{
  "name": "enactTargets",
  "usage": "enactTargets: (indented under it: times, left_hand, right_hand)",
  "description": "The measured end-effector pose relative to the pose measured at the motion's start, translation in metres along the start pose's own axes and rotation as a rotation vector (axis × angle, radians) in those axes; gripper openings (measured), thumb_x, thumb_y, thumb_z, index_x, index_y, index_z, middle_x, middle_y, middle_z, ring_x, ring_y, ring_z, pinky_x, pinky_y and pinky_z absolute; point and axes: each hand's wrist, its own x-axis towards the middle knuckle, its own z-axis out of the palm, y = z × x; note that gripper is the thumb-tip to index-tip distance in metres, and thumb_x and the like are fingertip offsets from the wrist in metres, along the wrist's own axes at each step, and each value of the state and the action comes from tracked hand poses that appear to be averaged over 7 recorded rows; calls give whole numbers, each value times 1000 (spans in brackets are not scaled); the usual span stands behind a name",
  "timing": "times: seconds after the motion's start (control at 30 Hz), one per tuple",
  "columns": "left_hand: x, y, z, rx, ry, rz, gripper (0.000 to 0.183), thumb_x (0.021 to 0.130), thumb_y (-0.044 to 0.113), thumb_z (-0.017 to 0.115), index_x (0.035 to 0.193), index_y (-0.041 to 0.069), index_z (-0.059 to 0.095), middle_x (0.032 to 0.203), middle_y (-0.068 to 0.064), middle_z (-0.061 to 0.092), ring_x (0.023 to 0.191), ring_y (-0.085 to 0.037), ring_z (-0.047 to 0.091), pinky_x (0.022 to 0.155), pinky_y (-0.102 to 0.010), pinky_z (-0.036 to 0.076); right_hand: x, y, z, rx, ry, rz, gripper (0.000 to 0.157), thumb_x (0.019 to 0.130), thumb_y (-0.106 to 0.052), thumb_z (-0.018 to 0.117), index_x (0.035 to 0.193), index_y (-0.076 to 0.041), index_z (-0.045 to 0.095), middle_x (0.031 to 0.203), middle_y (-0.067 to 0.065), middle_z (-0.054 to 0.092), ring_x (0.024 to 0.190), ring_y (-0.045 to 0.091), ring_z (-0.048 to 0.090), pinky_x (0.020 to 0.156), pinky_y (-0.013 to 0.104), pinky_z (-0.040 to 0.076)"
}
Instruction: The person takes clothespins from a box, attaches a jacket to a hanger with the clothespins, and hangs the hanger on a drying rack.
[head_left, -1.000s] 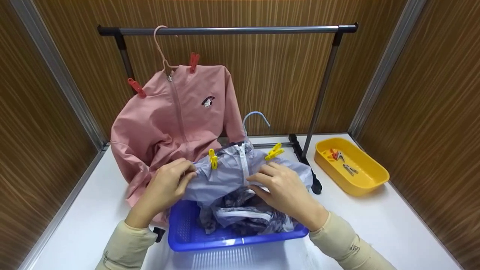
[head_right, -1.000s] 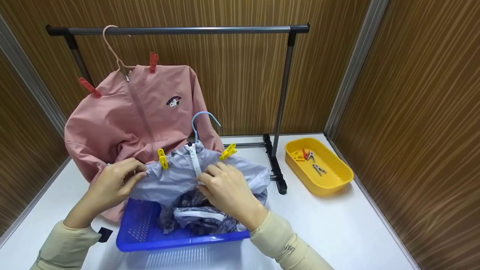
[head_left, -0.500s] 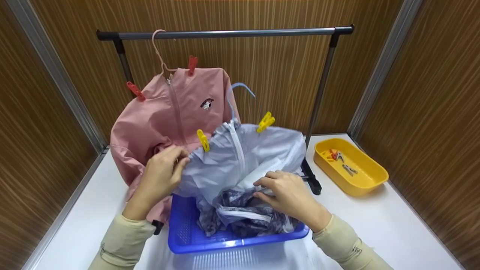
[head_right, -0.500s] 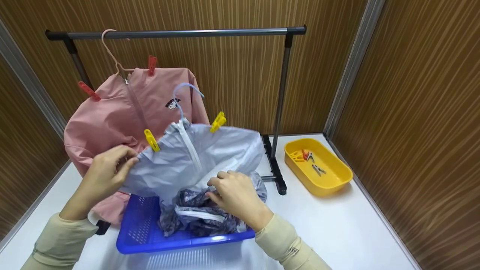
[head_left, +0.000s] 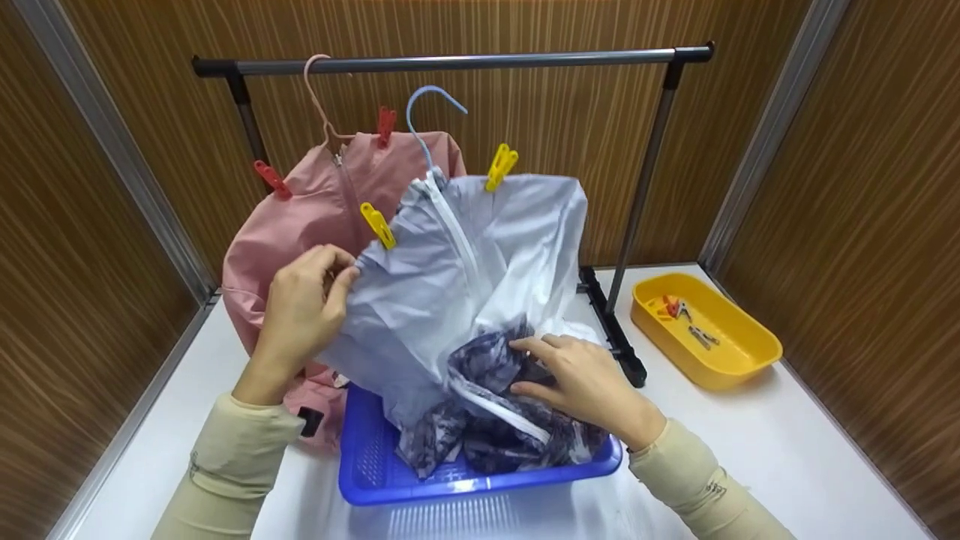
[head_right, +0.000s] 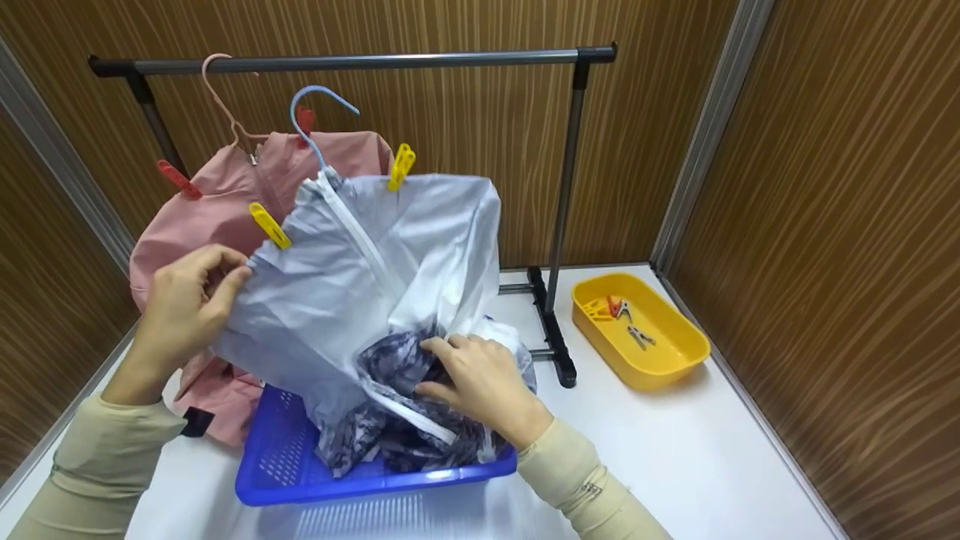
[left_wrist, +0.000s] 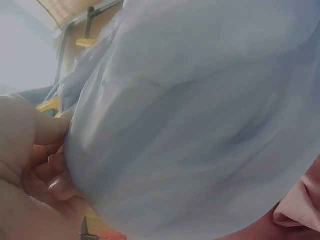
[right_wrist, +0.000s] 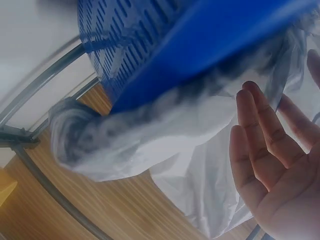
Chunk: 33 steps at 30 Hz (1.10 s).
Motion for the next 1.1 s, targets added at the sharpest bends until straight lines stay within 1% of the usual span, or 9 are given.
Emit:
enactTargets:
  times: [0.17,0.23,0.33,0.43,0.53,0.67,0.83,0.9,1.1]
  left_hand:
    - [13,3,-3,-20,46,-27,8,102,6,68,101,-2,72,94,-16,72,81,-27,59,79,-35,43]
    - [18,4,-3,-23,68,-26,9,101,6,68,101,-2,73,93,-16,72,81,-27,59,79,-34,42]
    - [25,5,-3,-31,92,-30,10,101,6,68,102,-3,73,93,-17,72,82,-28,59,78,-34,41]
    - [32,5,-3,-39,92,-52,11,101,6,67,104,-3,73,96,-19,74,86,-31,62,82,-38,43]
    - [38,6,-4,-46,91,-74,12,102,5,67,106,-5,73,98,-21,74,89,-34,63,84,-41,44]
    - [45,6,-3,-57,98,-92,14,102,5,65,106,-6,72,99,-22,74,90,-34,62,85,-40,43]
    - [54,6,0,-72,94,-107,14,103,6,65,106,-5,72,100,-21,74,90,-32,62,85,-38,43]
    - [57,6,3,-74,90,-108,14,103,6,64,106,-5,72,100,-21,73,91,-32,62,86,-38,43]
    - [57,7,2,-67,94,-95,14,103,7,64,105,-4,72,98,-20,72,91,-33,61,86,-38,42]
  right_hand:
    - [-2,3,-2,-7,2,20,64,92,-60,77,140,-18,68,112,8,79,94,28,77,79,48,62]
    - [-3,5,-2,-5,-2,23,66,92,-62,76,140,-18,67,116,9,79,96,30,77,80,49,62]
    - [-5,7,-3,4,-20,39,71,92,-67,73,142,-17,66,122,12,79,100,33,78,83,50,62]
    - [-6,8,-3,14,-26,52,73,92,-68,71,144,-17,64,127,13,78,102,35,78,84,52,63]
    - [-6,9,-3,16,-21,55,70,95,-66,69,143,-16,64,128,12,77,102,35,78,84,52,63]
    - [-6,10,-3,14,-29,63,65,99,-64,66,142,-15,65,127,9,76,100,33,77,83,52,63]
    - [-5,11,-3,11,-43,85,67,100,-67,62,143,-16,66,136,14,73,110,40,76,88,56,62]
    - [-5,11,-3,8,-49,85,69,99,-69,62,143,-16,66,135,14,74,110,39,76,87,56,62]
    - [-9,7,-4,-3,-44,72,73,96,-71,64,142,-15,67,126,11,76,101,35,77,82,52,62]
